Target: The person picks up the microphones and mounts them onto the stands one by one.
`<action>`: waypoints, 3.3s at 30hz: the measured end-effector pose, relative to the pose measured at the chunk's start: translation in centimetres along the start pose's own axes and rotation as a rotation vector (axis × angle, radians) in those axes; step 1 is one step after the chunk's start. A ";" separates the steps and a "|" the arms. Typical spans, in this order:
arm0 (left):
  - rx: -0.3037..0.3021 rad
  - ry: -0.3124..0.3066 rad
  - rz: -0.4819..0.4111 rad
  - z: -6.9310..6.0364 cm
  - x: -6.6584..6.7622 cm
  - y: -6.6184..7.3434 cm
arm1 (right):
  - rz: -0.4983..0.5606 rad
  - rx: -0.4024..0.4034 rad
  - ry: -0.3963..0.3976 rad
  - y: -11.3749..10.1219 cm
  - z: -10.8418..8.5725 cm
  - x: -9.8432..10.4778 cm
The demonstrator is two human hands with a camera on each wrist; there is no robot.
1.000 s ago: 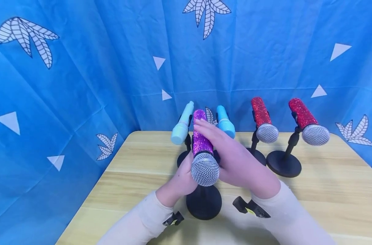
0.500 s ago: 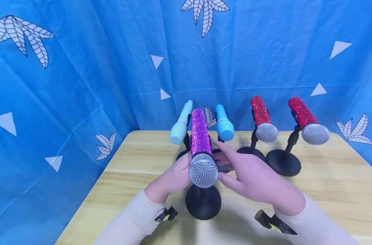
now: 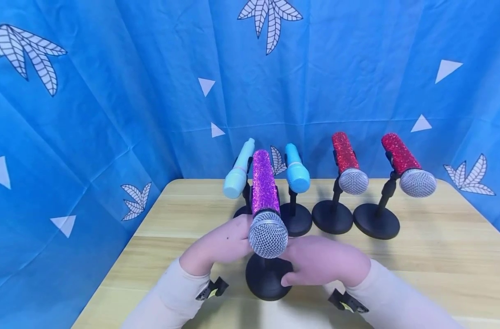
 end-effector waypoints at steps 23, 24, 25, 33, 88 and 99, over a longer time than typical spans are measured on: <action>0.039 -0.088 0.214 -0.1 -0.4 0.3 | -0.182 -0.019 0.043 -0.5 1.0 -2.7; 0.038 -0.085 0.232 -0.1 -0.5 0.4 | -0.193 -0.018 0.048 -0.6 1.0 -2.7; 0.035 -0.081 0.252 -0.1 -0.5 0.5 | -0.202 -0.015 0.053 -0.7 1.0 -2.7; 0.039 -0.062 0.333 0.1 -0.7 0.9 | -0.232 -0.007 0.063 -0.7 1.1 -2.7; 0.070 -0.104 0.462 -0.2 -1.1 1.2 | -0.275 -0.022 0.187 -1.7 0.5 -2.9; 0.175 -0.015 0.279 -0.5 -1.2 0.7 | -0.296 -0.063 0.095 -1.7 1.1 -2.9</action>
Point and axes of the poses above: each hand's wrist, its own z-axis towards the middle knuckle, its own x-axis out of the back of the hand, y = z × x, the point moved 1 cm from there along z, towards the middle knuckle, and after that the axes turned 7 degrees about -x, right-handed, at the moved point
